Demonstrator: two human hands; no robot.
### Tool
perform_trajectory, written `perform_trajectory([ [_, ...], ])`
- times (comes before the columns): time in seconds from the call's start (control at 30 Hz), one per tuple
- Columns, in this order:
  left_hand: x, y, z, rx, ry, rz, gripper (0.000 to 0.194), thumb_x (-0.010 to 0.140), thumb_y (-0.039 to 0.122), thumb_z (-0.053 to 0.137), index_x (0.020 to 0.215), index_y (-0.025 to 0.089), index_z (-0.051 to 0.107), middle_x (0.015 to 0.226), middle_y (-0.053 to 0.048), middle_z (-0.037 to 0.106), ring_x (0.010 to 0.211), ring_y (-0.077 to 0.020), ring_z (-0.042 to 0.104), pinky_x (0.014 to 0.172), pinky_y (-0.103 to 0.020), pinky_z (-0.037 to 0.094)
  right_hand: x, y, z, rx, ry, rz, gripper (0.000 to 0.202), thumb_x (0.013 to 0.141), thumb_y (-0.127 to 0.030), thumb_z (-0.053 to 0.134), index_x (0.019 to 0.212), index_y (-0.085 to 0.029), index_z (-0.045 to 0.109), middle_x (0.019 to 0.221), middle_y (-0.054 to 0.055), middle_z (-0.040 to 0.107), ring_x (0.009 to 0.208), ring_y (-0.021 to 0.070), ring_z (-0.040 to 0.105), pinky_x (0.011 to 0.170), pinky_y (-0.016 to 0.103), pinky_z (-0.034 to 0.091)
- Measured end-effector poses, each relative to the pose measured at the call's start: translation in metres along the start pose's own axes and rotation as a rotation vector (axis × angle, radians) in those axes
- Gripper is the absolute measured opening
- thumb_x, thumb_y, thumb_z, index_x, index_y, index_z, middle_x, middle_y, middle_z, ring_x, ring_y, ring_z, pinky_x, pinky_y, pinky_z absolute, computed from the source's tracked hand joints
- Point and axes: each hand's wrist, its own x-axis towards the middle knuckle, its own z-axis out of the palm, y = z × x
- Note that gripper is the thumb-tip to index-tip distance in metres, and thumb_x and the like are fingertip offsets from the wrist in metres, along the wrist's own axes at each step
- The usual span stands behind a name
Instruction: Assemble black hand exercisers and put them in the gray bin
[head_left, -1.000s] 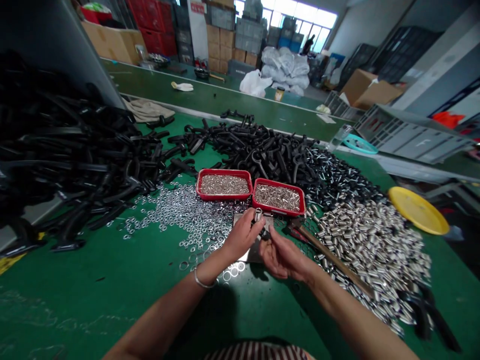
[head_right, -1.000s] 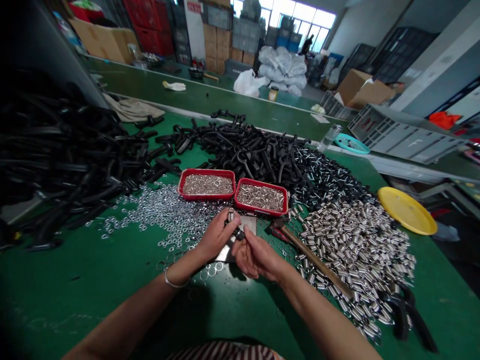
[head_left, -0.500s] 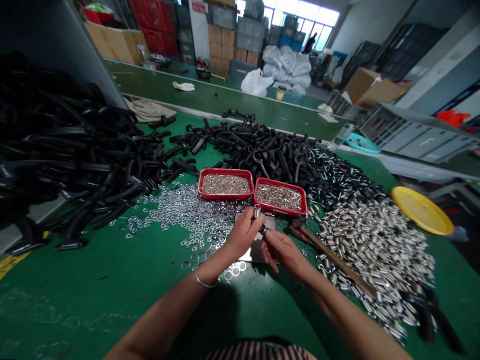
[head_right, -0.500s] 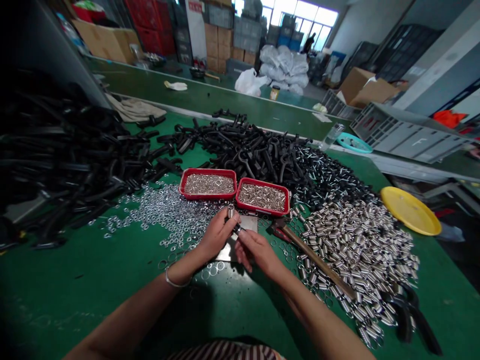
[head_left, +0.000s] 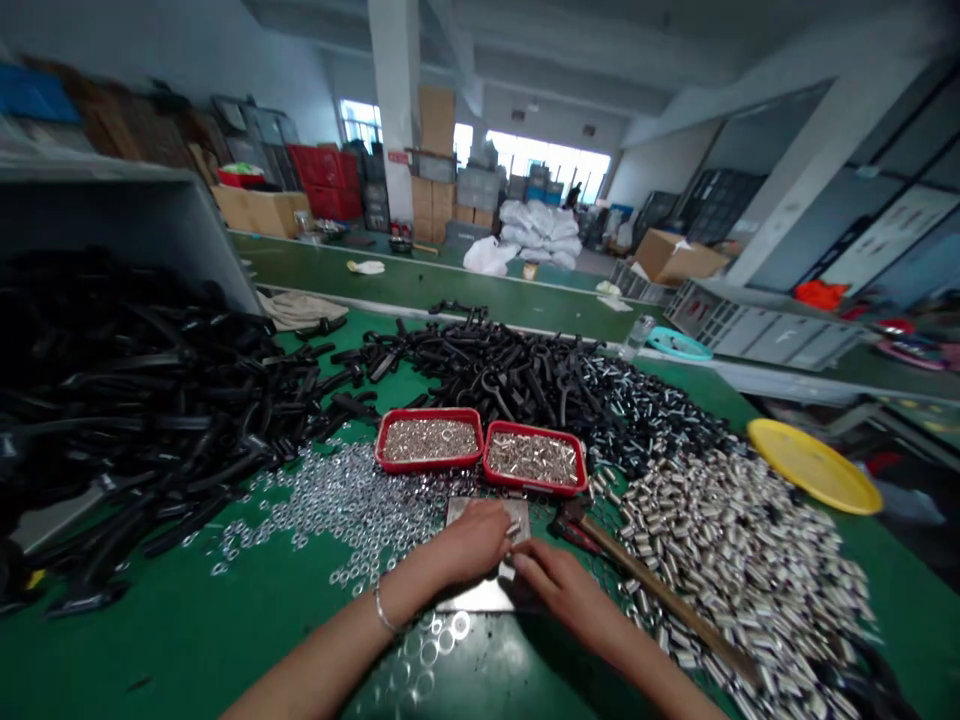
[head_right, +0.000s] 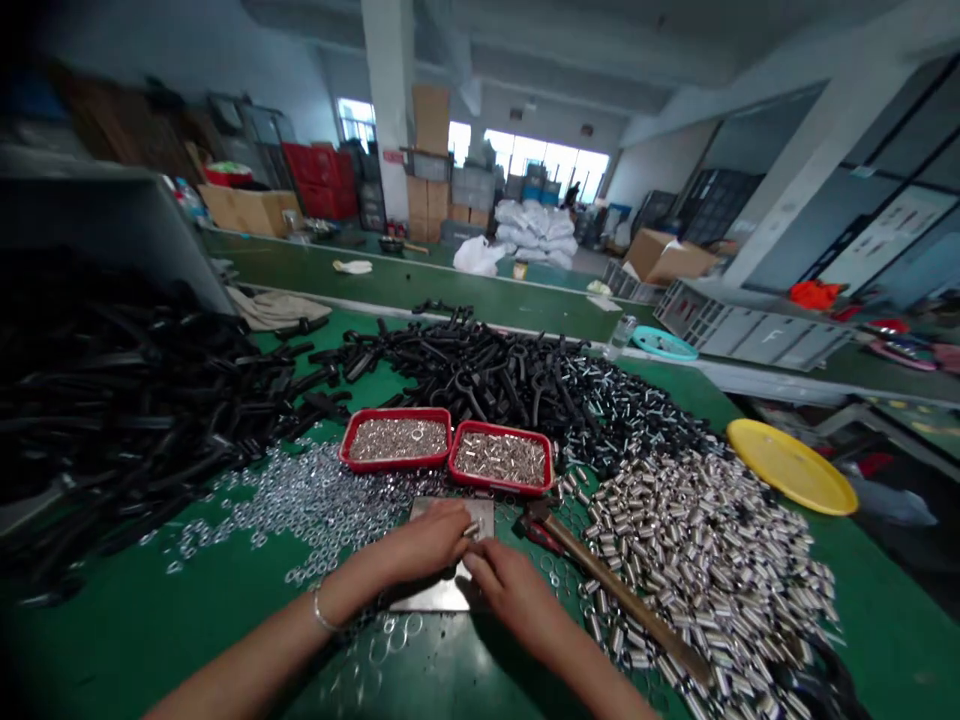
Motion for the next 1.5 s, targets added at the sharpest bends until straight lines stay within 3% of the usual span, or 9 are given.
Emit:
perform_trajectory([
  [0.2,0.041,0.003,-0.022,0.191,0.121,0.044,0.016,0.089,0.033,0.059,0.097,0.019,0.065,0.107,-0.009,0.066,0.106,-0.0265,0.059,0.098,-0.043,0.043,-0.029,0.045,-0.036,-0.036,0.049,0.015,0.042,0.099,-0.050,0.040,0.104,-0.019,0.068,0.092,0.006,0.073,0.088,0.0222,0.067,0.077,0.029,0.050],
  [0.47,0.126,-0.007,-0.036,0.476,0.146,-0.160,0.025,0.082,0.001,0.051,0.093,0.009,0.072,0.096,-0.020,0.072,0.097,-0.0296,0.068,0.093,-0.043,0.049,-0.051,0.113,-0.079,-0.409,0.338,-0.052,0.033,0.099,-0.041,0.042,0.108,-0.025,0.069,0.107,0.009,0.070,0.099,0.0242,0.065,0.090,0.036,0.049],
  [0.6,0.130,-0.014,-0.026,0.494,0.168,-0.168,0.025,0.082,0.001,0.053,0.095,0.010,0.072,0.097,-0.019,0.073,0.096,-0.0286,0.069,0.093,-0.042,0.050,-0.056,0.150,-0.083,-0.673,0.439,-0.068,0.022,0.092,-0.031,0.054,0.106,-0.026,0.070,0.101,0.010,0.069,0.091,0.0257,0.065,0.081,0.037,0.051],
  [0.8,0.117,-0.006,-0.021,0.465,0.260,-0.129,0.028,0.090,0.002,0.043,0.102,0.010,0.066,0.101,-0.019,0.071,0.099,-0.0286,0.067,0.097,-0.046,0.047,-0.046,0.180,-0.081,-0.736,0.519,-0.111,0.017,0.087,-0.021,0.055,0.095,-0.023,0.069,0.092,0.011,0.067,0.084,0.0273,0.064,0.076,0.040,0.052],
  [0.97,0.099,-0.005,-0.032,0.315,0.399,-0.081,0.023,0.094,0.007,0.042,0.107,0.014,0.061,0.109,-0.013,0.067,0.106,-0.0244,0.062,0.097,-0.041,0.047,-0.051,0.158,-0.090,-0.656,0.580,-0.255,0.013,0.089,-0.030,0.057,0.100,-0.024,0.062,0.098,0.010,0.064,0.090,0.0266,0.063,0.082,0.042,0.053],
  [1.1,0.058,-0.009,-0.037,-0.147,0.567,-0.069,0.012,0.094,0.017,0.051,0.101,0.018,0.060,0.100,-0.006,0.069,0.095,-0.0205,0.064,0.090,-0.036,0.050,-0.076,0.117,-0.091,-0.487,0.542,-0.114,0.011,0.090,-0.035,0.053,0.093,-0.024,0.053,0.090,0.008,0.063,0.082,0.0254,0.063,0.075,0.041,0.052],
  [1.27,0.005,-0.017,-0.023,-0.482,0.476,-0.204,0.010,0.086,0.021,0.060,0.096,0.018,0.062,0.086,-0.002,0.069,0.081,-0.0176,0.067,0.078,-0.031,0.052,-0.093,0.079,-0.073,0.119,0.219,0.272,0.030,0.089,-0.047,0.057,0.105,-0.025,0.045,0.065,-0.004,0.057,0.051,0.0181,0.056,0.045,0.028,0.044],
  [1.4,-0.010,-0.015,-0.002,-0.506,0.427,-0.261,0.010,0.086,0.020,0.061,0.095,0.018,0.063,0.088,-0.001,0.069,0.084,-0.0173,0.066,0.079,-0.031,0.051,-0.085,0.057,-0.052,0.342,0.216,0.301,0.048,0.086,-0.052,0.063,0.122,-0.024,0.048,0.067,-0.005,0.055,0.046,0.0147,0.051,0.040,0.026,0.041],
  [1.5,-0.006,-0.014,0.008,-0.479,0.435,-0.250,0.009,0.086,0.019,0.061,0.094,0.018,0.063,0.089,-0.001,0.069,0.085,-0.0176,0.066,0.079,-0.031,0.050,-0.072,0.049,-0.044,0.373,0.202,0.223,0.040,0.089,-0.052,0.061,0.114,-0.022,0.053,0.071,-0.004,0.058,0.050,0.0138,0.054,0.048,0.027,0.045],
])
